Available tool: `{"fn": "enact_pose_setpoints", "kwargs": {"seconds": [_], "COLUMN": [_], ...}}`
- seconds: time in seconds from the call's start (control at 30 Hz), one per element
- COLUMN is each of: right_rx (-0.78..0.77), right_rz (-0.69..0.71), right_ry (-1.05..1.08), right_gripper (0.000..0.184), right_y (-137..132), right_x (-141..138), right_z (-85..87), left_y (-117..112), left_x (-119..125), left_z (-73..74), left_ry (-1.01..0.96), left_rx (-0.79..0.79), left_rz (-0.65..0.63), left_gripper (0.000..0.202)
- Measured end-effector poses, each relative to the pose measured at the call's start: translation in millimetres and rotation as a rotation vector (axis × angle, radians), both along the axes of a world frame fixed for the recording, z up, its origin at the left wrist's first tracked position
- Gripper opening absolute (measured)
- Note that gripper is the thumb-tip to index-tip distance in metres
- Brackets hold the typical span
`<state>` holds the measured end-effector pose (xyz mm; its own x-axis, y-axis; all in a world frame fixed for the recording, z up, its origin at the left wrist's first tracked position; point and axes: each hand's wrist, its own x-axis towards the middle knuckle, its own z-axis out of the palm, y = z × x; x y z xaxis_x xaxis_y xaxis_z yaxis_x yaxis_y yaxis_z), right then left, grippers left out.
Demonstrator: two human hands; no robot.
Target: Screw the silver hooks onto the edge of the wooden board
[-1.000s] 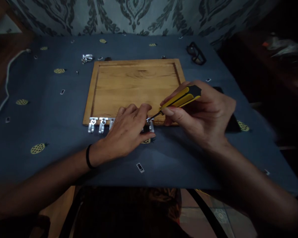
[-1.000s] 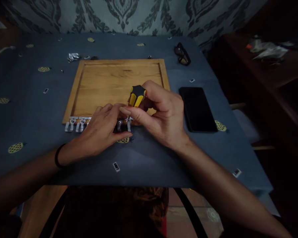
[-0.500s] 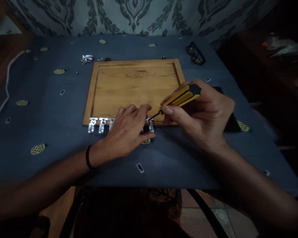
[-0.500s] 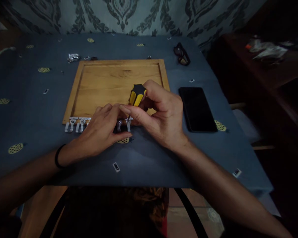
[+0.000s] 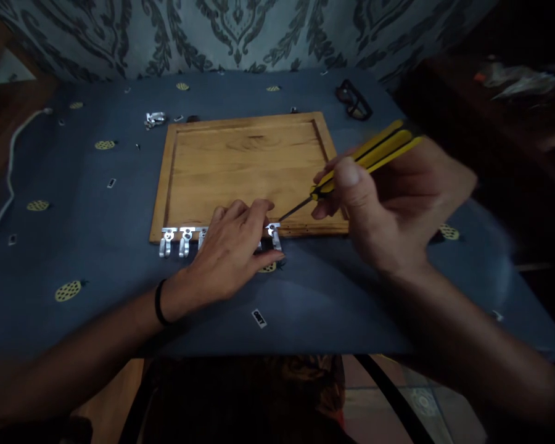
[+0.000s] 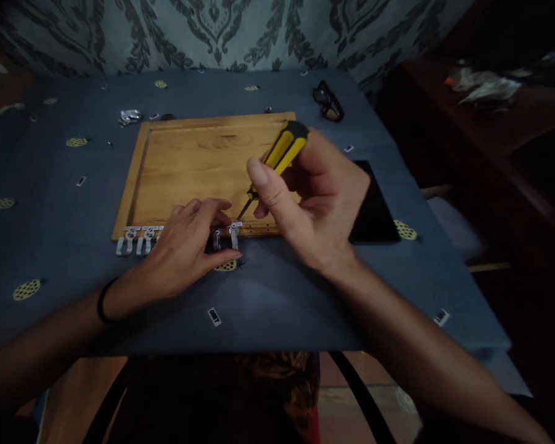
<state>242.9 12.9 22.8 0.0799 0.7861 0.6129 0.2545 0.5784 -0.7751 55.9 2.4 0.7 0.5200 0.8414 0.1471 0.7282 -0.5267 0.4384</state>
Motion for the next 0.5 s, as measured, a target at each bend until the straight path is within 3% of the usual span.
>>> {"fn": "enact_pose_setpoints", "kwargs": {"seconds": [0.3, 0.5], "right_rx": [-0.044, -0.043], "right_rz": [0.002, 0.014], "right_ry": [-0.132, -0.144], "right_gripper": [0.031, 0.025], "right_y": [1.9, 1.8], "right_x": [-1.2, -1.2], "right_z": [-5.5, -8.0], "left_y": [0.4, -0.2], "left_x": [0.3, 1.0], "left_z": [-0.7, -0.5], "left_ry": [0.01, 0.01], "left_rx": [0.021, 0.014], "left_rz": [0.005, 0.009], "left_gripper": [0.058, 0.054]}}
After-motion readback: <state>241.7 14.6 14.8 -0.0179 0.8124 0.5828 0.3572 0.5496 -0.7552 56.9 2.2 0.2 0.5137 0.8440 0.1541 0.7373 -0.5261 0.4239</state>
